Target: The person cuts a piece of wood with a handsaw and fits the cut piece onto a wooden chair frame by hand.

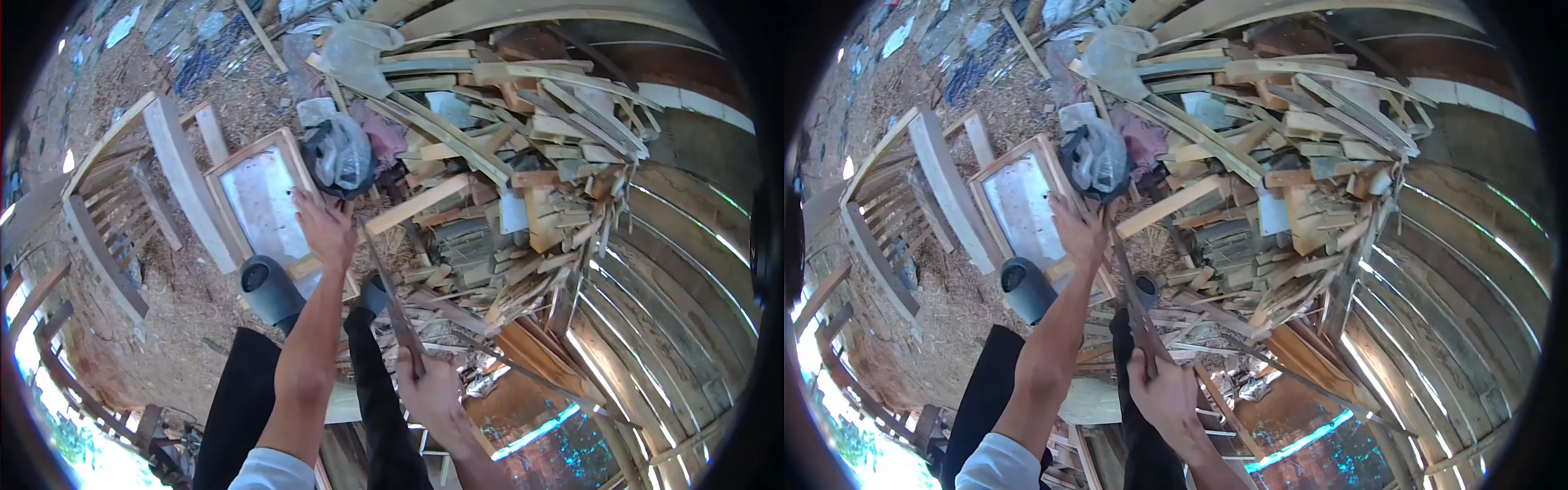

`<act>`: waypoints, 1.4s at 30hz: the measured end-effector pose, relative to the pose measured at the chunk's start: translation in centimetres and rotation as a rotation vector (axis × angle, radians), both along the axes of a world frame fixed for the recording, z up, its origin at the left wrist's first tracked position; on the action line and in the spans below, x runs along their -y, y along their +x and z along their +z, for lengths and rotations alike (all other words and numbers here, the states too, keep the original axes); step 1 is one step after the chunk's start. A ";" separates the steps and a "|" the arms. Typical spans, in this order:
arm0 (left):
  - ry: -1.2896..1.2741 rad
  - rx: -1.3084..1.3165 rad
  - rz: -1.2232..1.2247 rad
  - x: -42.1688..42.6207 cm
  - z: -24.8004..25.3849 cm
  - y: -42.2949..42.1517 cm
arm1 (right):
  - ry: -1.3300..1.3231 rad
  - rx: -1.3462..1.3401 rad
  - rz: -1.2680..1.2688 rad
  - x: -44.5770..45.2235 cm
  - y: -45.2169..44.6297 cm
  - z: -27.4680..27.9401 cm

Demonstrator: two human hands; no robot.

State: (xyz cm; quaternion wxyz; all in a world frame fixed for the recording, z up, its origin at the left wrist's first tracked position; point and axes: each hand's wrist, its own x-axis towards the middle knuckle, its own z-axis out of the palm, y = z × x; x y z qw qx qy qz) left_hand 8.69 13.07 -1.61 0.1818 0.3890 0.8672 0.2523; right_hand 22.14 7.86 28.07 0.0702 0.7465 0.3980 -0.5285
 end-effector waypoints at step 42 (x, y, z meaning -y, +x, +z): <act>-0.213 -0.090 -0.100 -1.0 -0.6 0.1 | 0.071 0.084 0.073 -5.9 -3.0 -14.8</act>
